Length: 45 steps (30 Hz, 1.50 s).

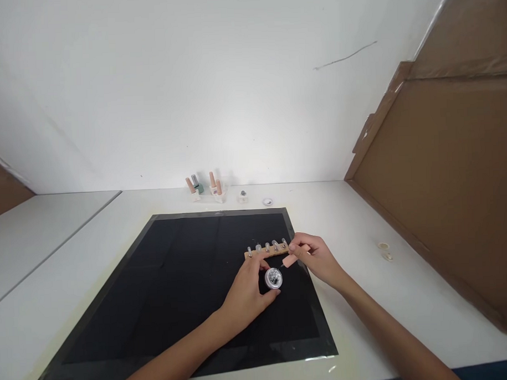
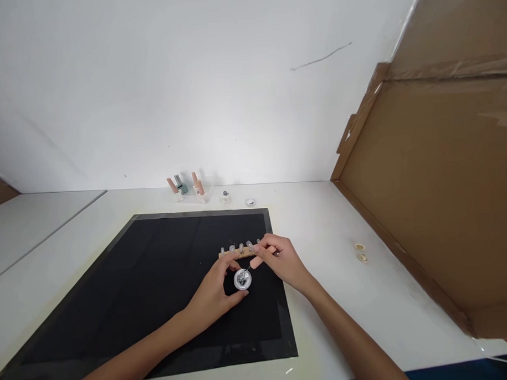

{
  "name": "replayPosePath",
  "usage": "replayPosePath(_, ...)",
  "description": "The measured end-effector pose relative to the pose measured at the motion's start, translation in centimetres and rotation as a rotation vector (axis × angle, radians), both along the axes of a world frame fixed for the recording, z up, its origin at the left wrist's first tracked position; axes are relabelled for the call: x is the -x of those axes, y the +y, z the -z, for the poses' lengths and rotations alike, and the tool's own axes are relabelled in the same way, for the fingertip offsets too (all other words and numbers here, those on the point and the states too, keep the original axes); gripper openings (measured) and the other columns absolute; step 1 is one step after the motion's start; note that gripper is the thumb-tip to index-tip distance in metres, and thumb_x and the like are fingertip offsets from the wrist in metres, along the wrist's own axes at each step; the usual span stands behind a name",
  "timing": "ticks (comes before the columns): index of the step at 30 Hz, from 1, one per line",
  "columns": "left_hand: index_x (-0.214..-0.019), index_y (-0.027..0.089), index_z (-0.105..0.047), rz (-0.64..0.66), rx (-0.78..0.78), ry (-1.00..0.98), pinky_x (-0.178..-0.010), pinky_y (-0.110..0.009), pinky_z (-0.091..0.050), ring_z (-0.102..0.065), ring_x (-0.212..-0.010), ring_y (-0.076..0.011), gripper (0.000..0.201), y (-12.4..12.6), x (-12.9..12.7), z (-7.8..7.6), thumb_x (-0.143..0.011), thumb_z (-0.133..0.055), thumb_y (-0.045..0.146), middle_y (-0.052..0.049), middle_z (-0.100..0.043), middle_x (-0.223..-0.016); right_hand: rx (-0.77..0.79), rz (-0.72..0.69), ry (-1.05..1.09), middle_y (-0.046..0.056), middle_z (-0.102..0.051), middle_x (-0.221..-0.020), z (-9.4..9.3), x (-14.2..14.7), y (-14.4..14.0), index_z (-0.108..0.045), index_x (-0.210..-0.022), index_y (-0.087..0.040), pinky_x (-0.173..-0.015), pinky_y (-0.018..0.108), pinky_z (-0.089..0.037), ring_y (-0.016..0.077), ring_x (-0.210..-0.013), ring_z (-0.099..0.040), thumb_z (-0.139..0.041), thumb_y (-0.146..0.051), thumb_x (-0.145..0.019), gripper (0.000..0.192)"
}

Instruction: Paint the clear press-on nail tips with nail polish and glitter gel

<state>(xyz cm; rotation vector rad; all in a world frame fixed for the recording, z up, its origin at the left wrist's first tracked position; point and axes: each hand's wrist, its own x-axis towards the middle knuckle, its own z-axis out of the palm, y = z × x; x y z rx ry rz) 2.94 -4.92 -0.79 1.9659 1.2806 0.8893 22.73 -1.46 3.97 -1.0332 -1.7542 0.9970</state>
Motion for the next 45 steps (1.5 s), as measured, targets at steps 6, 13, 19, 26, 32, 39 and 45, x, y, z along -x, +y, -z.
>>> replayPosePath(6, -0.112, 0.021, -0.055, -0.005, 0.032, 0.029, -0.095, -0.051, -0.044, -0.059, -0.105, -0.0325, 0.053, 0.1, -0.1, -0.3, -0.065, -0.075, 0.011, -0.009, -0.064, -0.102, 0.039, 0.022, 0.021, 0.004, -0.075, -0.060, 0.0, -0.3, 0.2, -0.057, -0.067, -0.021, -0.058, 0.029, -0.039, 0.0153, -0.052, -0.048, -0.054, -0.050, -0.091, 0.038)
replayPosePath(13, -0.104, 0.020, -0.059, 0.050, 0.026, 0.050, -0.091, -0.042, -0.046, -0.059, -0.101, -0.0275, 0.030, 0.0, 0.6, -1.4, -0.075, -0.064, 0.016, -0.009, -0.064, -0.104, 0.078, 0.074, 0.077, 0.002, -0.073, -0.057, -0.5, -0.6, 0.4, -0.051, -0.063, -0.022, -0.054, 0.028, -0.037, 0.0153, -0.049, -0.045, -0.055, -0.049, -0.090, 0.038)
replayPosePath(19, -0.084, 0.018, -0.063, 0.036, 0.068, 0.042, -0.082, -0.034, -0.044, -0.059, -0.087, -0.0223, 0.014, 0.3, 0.5, -2.1, -0.085, -0.050, 0.019, -0.007, -0.067, -0.088, 0.135, 0.092, 0.088, 0.002, -0.074, -0.059, -0.5, -0.5, 0.3, -0.053, -0.063, -0.023, -0.049, 0.029, -0.031, 0.0150, -0.046, -0.042, -0.056, -0.050, -0.089, 0.038)
replayPosePath(26, -0.068, 0.016, -0.067, 0.014, 0.231, 0.022, -0.063, -0.026, -0.042, -0.058, -0.068, -0.0176, 0.012, 1.7, 0.7, -3.2, -0.076, -0.058, 0.019, -0.003, -0.066, -0.069, 0.171, 0.101, 0.075, 0.003, -0.074, -0.058, -0.3, -0.5, 0.6, -0.053, -0.062, -0.022, -0.050, 0.028, -0.032, 0.0143, -0.046, -0.039, -0.055, -0.054, -0.089, 0.041)
replayPosePath(32, -0.059, 0.015, -0.063, -0.037, 0.349, -0.002, -0.051, -0.023, -0.038, -0.051, -0.053, -0.0129, 0.010, 2.0, 0.2, -3.3, -0.068, -0.058, 0.013, 0.001, -0.059, -0.056, 0.197, 0.085, 0.051, 0.004, -0.074, -0.056, -0.3, -0.1, 0.6, -0.053, -0.061, -0.022, -0.049, 0.028, -0.031, 0.0139, -0.046, -0.038, -0.053, -0.057, -0.088, 0.044)
replayPosePath(39, -0.053, 0.017, -0.056, -0.089, 0.428, 0.013, -0.051, -0.024, -0.036, -0.049, -0.052, -0.0124, 0.013, 2.1, -0.7, -3.4, -0.065, -0.057, 0.010, 0.001, -0.056, -0.054, 0.224, 0.078, 0.043, 0.002, -0.074, -0.055, -0.1, -0.1, 0.7, -0.054, -0.063, -0.022, -0.050, 0.028, -0.031, 0.0136, -0.044, -0.038, -0.054, -0.057, -0.088, 0.043)
replayPosePath(45, -0.049, 0.018, -0.053, -0.096, 0.457, 0.070, -0.051, -0.024, -0.035, -0.049, -0.053, -0.0131, 0.017, 2.2, -0.9, -4.0, -0.063, -0.057, 0.009, 0.001, -0.055, -0.052, 0.228, 0.087, 0.039, 0.002, -0.075, -0.057, 0.0, -0.3, 0.9, -0.056, -0.064, -0.022, -0.052, 0.029, -0.034, 0.0153, -0.048, -0.045, -0.054, -0.053, -0.090, 0.040)
